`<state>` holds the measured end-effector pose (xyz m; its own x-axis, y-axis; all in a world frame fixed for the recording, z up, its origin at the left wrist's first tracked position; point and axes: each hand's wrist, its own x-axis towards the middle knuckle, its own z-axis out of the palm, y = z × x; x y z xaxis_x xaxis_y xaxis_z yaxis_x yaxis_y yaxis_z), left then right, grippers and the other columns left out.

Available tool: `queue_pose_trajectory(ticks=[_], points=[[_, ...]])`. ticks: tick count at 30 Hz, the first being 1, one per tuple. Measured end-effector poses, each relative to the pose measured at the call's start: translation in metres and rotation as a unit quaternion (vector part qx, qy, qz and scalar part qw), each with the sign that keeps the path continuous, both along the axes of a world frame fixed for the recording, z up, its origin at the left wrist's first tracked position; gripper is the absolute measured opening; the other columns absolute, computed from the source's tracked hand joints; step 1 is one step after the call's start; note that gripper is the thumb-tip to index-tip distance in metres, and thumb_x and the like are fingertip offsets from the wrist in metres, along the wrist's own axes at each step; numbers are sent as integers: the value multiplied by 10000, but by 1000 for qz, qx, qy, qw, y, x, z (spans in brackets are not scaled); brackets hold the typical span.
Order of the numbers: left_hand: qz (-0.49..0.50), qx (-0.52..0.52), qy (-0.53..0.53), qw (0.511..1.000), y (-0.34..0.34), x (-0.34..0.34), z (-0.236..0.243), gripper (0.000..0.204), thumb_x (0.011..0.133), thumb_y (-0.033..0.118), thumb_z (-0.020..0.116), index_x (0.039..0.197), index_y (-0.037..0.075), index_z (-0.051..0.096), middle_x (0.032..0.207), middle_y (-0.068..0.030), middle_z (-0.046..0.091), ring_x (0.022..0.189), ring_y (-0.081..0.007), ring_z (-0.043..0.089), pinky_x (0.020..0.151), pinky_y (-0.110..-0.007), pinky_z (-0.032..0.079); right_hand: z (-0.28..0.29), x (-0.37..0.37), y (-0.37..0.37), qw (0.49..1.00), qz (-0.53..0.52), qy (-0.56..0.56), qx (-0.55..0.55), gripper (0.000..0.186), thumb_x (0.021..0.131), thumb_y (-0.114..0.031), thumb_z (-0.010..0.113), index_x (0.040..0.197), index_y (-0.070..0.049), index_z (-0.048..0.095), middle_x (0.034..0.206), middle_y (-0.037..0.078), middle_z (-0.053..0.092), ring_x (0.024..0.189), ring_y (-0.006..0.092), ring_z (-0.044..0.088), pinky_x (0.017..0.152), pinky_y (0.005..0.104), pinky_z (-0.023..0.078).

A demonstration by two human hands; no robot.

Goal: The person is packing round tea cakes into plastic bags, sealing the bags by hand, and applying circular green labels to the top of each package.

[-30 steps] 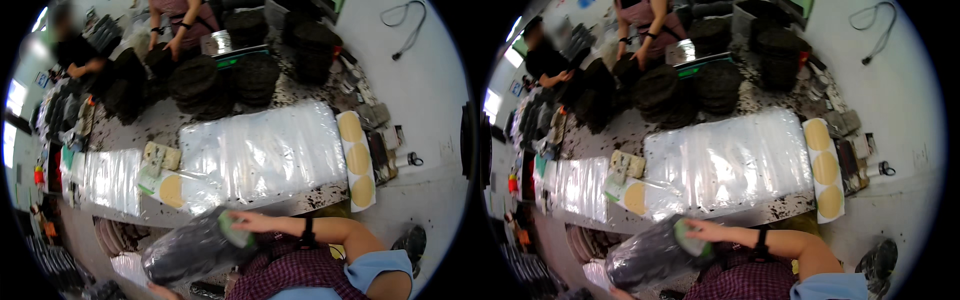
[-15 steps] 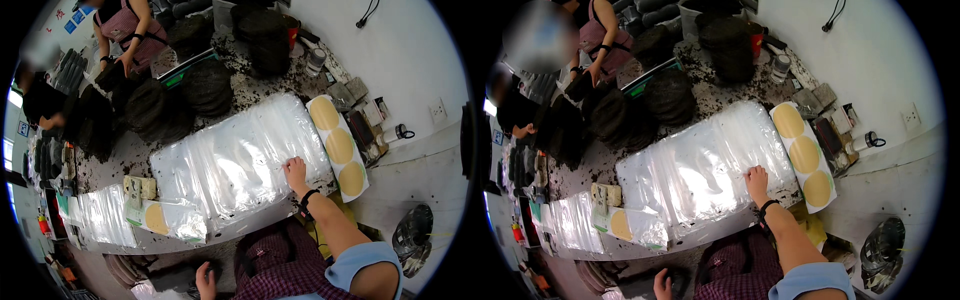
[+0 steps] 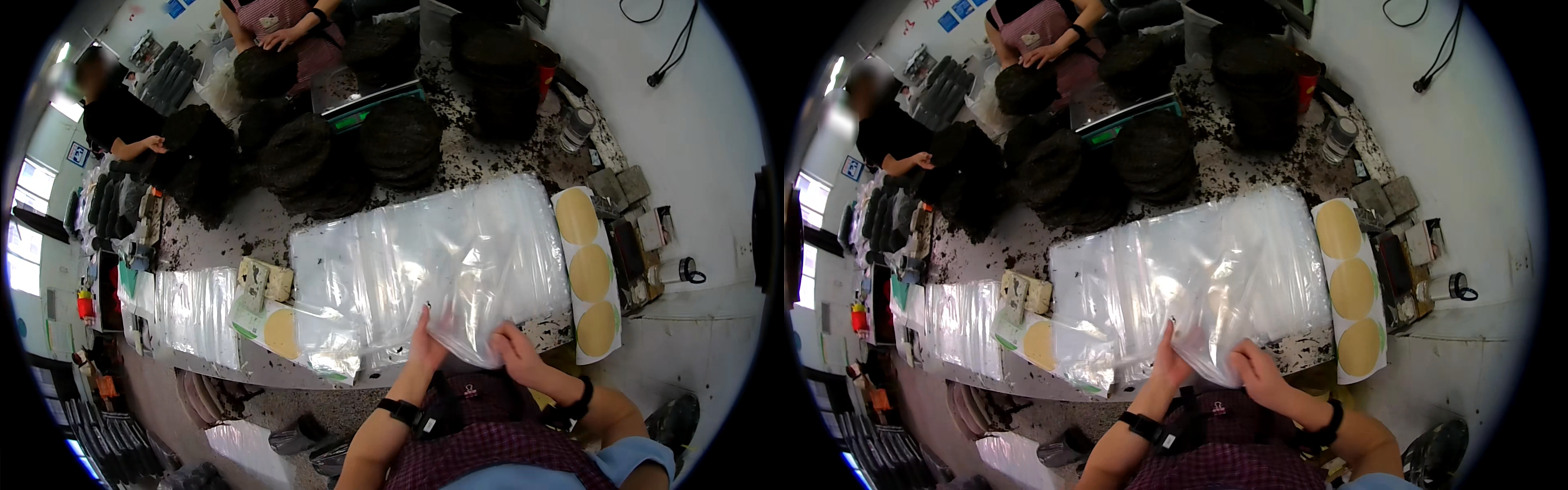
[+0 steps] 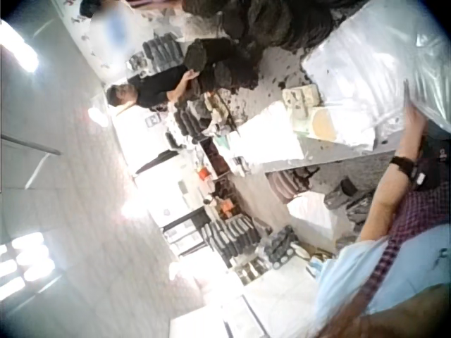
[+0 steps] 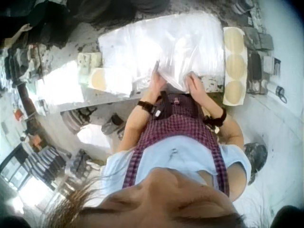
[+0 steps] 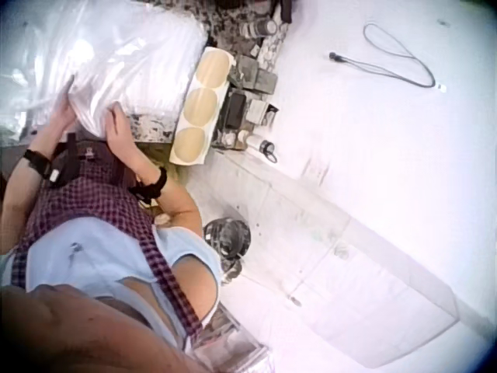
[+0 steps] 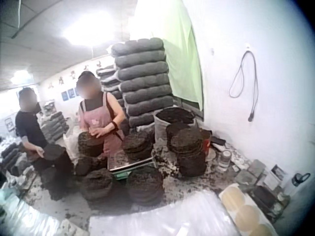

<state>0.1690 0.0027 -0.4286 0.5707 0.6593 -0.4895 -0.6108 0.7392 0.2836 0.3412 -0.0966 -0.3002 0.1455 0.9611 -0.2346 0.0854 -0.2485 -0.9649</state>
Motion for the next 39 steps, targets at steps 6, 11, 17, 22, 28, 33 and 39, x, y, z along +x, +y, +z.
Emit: queue_pose_trajectory(ticks=[6, 11, 17, 22, 28, 33, 39], points=[[172, -55, -13, 984, 65, -163, -5, 130, 930, 128, 529, 975, 17, 578, 849, -72, 612, 777, -167, 598, 705, -288, 524, 1, 95, -82, 972, -207, 76, -77, 171, 989, -192, 444, 857, -82, 445, 685, -39, 395, 603, 49, 374, 523, 207, 322], [192, -51, 169, 965, 50, -217, 96, 251, 912, 109, 567, 1138, 0, 566, 921, -81, 631, 817, -164, 608, 697, -259, 513, -11, 113, -75, 959, -282, -28, 2, 208, 995, -206, 442, 821, -96, 416, 671, -55, 367, 568, 36, 331, 513, 198, 292], [-162, 157, 393, 891, 24, -277, 156, 373, 866, 129, 628, 1189, -37, 544, 956, -68, 635, 847, -156, 610, 750, -275, 497, -47, 124, -41, 880, -67, -469, 36, 145, 831, -68, 612, 908, -9, 503, 852, 141, 527, 769, 304, 559, 705, 364, 455], [-158, 201, 406, 878, -11, -203, 182, 283, 850, 136, 645, 1080, -26, 607, 954, -78, 633, 846, -167, 598, 777, -284, 480, 30, -18, 31, 982, 32, -187, -1, 213, 855, -134, 627, 1026, -19, 573, 964, 102, 592, 924, 221, 605, 780, 334, 482], [-181, 323, 411, 833, -20, -140, 181, 146, 870, 165, 635, 916, 34, 591, 717, -1, 557, 659, -98, 526, 571, -282, 417, 63, -137, 62, 983, 182, 35, 5, 190, 891, -190, 620, 931, -12, 569, 822, 55, 595, 770, 134, 579, 720, 283, 484], [-9, 134, 347, 928, -22, -156, 197, 179, 925, 198, 573, 804, 68, 595, 761, -25, 603, 624, -95, 526, 602, -265, 427, 57, -107, 59, 987, 8, 158, 3, 148, 906, -160, 604, 890, -22, 551, 771, 13, 582, 721, 101, 560, 709, 258, 468], [-143, 207, 342, 906, -14, -163, 201, 249, 923, 228, 582, 1000, 14, 684, 837, -55, 680, 631, -113, 549, 664, -269, 448, 63, -121, 44, 915, 294, -258, 100, 259, 855, -290, 655, 914, -50, 577, 800, 74, 618, 770, 200, 614, 701, 317, 478]])
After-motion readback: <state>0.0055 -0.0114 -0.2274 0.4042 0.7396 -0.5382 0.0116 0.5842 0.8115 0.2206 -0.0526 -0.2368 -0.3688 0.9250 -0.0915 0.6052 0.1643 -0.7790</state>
